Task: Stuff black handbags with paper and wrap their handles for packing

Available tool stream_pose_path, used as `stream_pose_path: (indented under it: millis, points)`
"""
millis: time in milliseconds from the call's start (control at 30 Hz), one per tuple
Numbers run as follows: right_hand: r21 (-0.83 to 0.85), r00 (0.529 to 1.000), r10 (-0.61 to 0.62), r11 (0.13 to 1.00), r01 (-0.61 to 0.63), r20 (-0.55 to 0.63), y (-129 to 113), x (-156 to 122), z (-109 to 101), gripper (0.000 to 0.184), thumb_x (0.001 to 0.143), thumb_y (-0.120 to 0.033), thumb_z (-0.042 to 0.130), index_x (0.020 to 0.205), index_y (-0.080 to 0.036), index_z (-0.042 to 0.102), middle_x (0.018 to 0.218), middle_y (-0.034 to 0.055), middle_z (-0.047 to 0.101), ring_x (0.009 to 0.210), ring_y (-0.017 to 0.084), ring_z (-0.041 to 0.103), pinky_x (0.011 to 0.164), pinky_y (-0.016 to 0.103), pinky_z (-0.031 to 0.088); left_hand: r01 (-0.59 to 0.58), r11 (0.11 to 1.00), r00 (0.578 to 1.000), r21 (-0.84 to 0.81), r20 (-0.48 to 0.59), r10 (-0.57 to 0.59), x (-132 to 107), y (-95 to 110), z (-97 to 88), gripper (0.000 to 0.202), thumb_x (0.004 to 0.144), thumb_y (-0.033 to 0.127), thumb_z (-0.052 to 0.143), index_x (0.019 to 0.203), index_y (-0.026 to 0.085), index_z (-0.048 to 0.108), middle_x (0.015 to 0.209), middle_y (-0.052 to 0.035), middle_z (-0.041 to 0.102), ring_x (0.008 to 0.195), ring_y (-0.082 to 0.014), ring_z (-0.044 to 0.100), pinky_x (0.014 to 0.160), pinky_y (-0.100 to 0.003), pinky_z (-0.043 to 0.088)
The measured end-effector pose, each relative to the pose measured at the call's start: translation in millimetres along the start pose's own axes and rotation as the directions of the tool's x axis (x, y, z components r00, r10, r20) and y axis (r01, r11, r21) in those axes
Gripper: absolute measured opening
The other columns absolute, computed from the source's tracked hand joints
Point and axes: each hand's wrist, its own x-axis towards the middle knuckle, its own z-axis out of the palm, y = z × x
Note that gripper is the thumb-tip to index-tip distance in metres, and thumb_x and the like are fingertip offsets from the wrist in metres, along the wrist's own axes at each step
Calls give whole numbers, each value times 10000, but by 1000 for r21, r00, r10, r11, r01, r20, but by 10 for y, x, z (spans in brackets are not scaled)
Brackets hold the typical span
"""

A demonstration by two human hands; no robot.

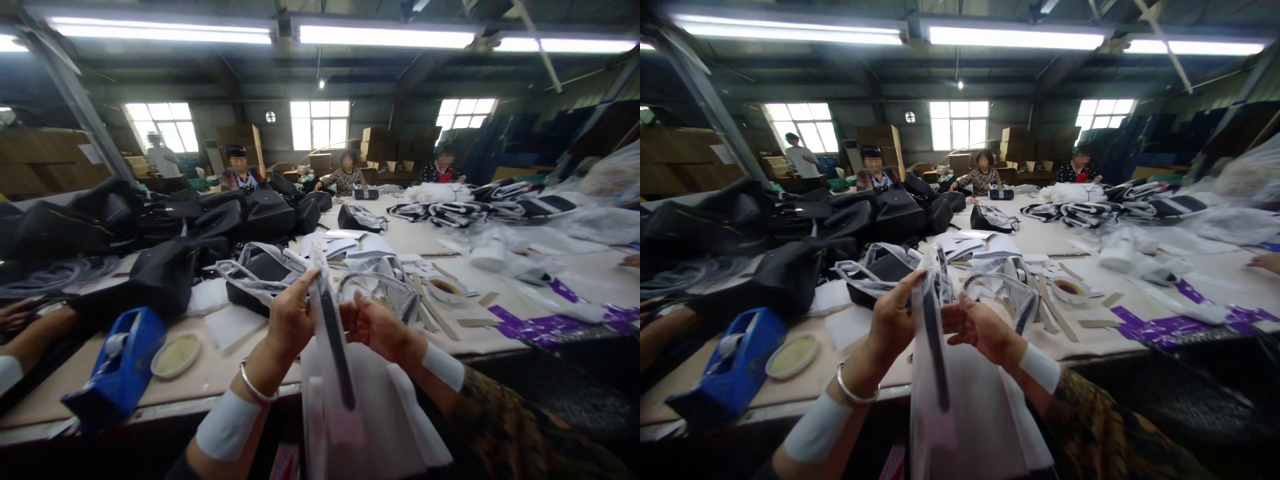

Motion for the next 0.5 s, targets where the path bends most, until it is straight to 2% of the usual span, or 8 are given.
stream_pose_path:
  millis: [100, 167, 200, 267, 333, 367, 433, 500]
  points:
    - [9, 997, -54, 999, 54, 46, 156, -163, 120, 540, 828, -632, 686, 964, -110, 698, 881, 126, 755, 769, 213, 730, 680, 293, 558, 89, 996, 993, 17, 74, -90, -41, -87, 126, 440, 869, 106, 522, 1287, 181, 638, 1325, -138, 680, 1263, -284, 619, 1112, -449, 466]
    - [-12, 997, -73, 997, 73, -1, 193, -193, 150, 465, 758, -557, 787, 882, -120, 690, 784, 93, 752, 655, 198, 716, 652, 311, 570, 253, 958, 965, -132, 111, -240, -54, -46, 173, 419, 870, 151, 548, 1279, 185, 632, 1294, -134, 697, 1243, -278, 630, 1109, -453, 460]
    - [-24, 997, -76, 997, 76, -21, 196, -193, 152, 445, 743, -535, 805, 848, -120, 683, 750, 85, 748, 609, 189, 704, 637, 316, 574, 376, 887, 926, -268, 132, -352, -58, -10, 185, 407, 870, 185, 565, 1273, 183, 621, 1248, -133, 719, 1186, -269, 664, 1068, -442, 494]
    - [-40, 997, -72, 997, 70, -40, 193, -186, 143, 443, 754, -536, 791, 831, -115, 679, 727, 91, 747, 579, 190, 701, 608, 316, 575, 606, 574, 779, -550, 265, -568, -65, 73, 192, 375, 876, 295, 590, 1225, 160, 613, 1095, -131, 762, 983, -244, 736, 898, -394, 582]
    - [-43, 998, -51, 998, 49, -25, 200, -183, 138, 456, 764, -548, 776, 856, -111, 685, 743, 103, 755, 592, 199, 711, 604, 318, 580, 729, 203, 617, -653, 500, -608, -82, 151, 192, 430, 865, 462, 611, 1129, 122, 637, 903, -126, 767, 703, -213, 731, 644, -328, 596]
    - [-45, 999, -36, 998, 35, -10, 211, -183, 141, 475, 759, -565, 774, 870, -111, 689, 750, 105, 757, 601, 203, 715, 608, 325, 585, 766, 90, 563, -636, 598, -571, -95, 185, 195, 496, 841, 539, 630, 1082, 105, 654, 821, -118, 754, 571, -191, 684, 519, -299, 554]
    - [-75, 1000, -15, 997, 17, 19, 246, -181, 155, 528, 740, -614, 773, 873, -108, 698, 749, 106, 757, 618, 207, 719, 621, 333, 593, 811, 41, 517, -583, 681, -518, -126, 245, 214, 580, 782, 602, 693, 1040, 83, 680, 717, -90, 723, 408, -145, 567, 357, -254, 425]
    - [-128, 999, -24, 991, 28, 30, 279, -167, 171, 571, 718, -658, 772, 832, -103, 702, 733, 101, 751, 626, 202, 717, 641, 336, 597, 816, 105, 521, -568, 644, -560, -156, 298, 247, 561, 757, 561, 751, 1050, 87, 695, 706, -63, 712, 370, -116, 512, 306, -228, 341]
